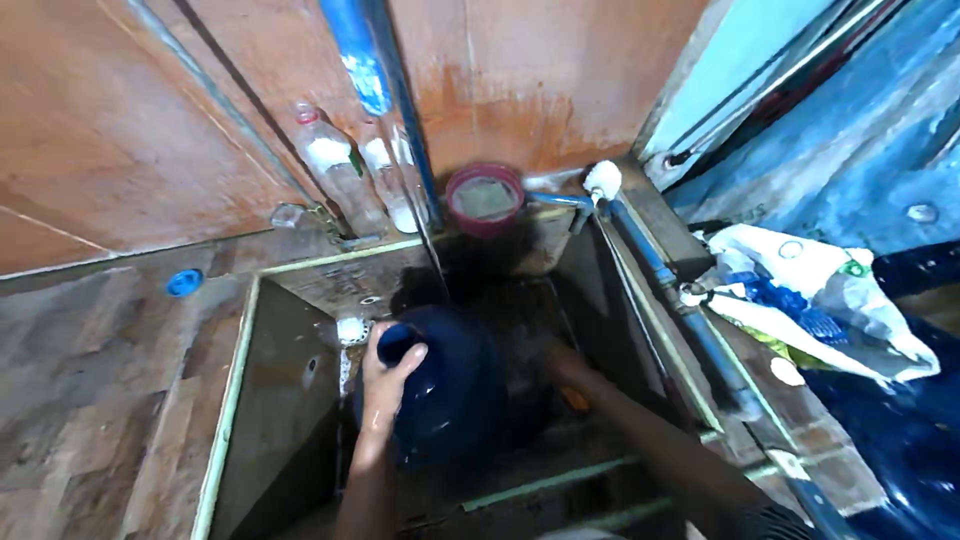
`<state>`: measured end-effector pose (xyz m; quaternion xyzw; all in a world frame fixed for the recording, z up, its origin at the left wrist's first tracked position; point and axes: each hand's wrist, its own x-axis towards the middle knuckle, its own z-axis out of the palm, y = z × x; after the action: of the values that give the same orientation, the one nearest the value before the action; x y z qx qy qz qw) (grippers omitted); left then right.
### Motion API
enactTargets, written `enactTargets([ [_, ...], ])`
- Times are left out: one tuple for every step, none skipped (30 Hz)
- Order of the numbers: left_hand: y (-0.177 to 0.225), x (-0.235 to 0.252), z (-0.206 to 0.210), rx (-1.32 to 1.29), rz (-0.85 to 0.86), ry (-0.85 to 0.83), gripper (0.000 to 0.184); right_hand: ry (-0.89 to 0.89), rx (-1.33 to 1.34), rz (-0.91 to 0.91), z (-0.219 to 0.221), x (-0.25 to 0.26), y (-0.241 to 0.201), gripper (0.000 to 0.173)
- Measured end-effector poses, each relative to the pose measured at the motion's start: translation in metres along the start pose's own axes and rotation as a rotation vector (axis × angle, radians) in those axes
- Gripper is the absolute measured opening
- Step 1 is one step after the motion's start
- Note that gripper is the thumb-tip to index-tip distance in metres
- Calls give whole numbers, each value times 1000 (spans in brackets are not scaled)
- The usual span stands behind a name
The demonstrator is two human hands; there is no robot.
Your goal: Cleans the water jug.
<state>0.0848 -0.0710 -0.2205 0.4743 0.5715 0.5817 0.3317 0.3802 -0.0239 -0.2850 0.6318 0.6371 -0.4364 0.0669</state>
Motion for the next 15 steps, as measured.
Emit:
enactTargets([
  [-3,-6,-7,-20,24,25,66,58,-43,-72,-24,-5,-29,53],
  [-7,-10,-14,-40,34,32,64,138,-86,-153,-48,-8,-57,53],
  [-13,-15,-20,-53,28,14,64,238,-117,-247,-70,-5,-81,53],
  [-19,-22,-26,-53,10,-24,65,345,-134,-350,-89,7,-99,52],
  [-24,-29,-29,-46,-19,-72,66,448,-152,-459,-107,28,-114,52],
  [-26,-36,-29,-39,-56,-122,64,501,-177,-539,-126,51,-128,51],
  [-26,-44,-29,-35,-94,-174,62,509,-215,-585,-146,74,-142,50],
  [-24,-52,-28,-35,-129,-211,61,485,-244,-597,-162,98,-153,50],
  [-21,-60,-25,-39,-158,-215,59,443,-264,-555,-174,125,-160,55],
  [-20,-67,-22,-48,-160,-183,54,397,-278,-493,-182,147,-166,60],
  [-22,-71,-17,-65,-139,-119,45,363,-284,-431,-184,167,-170,65],
  [-27,-73,-13,-96,-109,-58,33,341,-280,-379,-181,184,-172,69],
  [-32,-73,-12,-141,-80,-29,25,336,-285,-350,-175,197,-174,68],
  [-38,-71,-11,-181,-53,-28,20,335,-290,-340,-168,209,-176,65],
  [-42,-69,-11,-215,-32,-47,20,327,-316,-318,-164,213,-180,62],
])
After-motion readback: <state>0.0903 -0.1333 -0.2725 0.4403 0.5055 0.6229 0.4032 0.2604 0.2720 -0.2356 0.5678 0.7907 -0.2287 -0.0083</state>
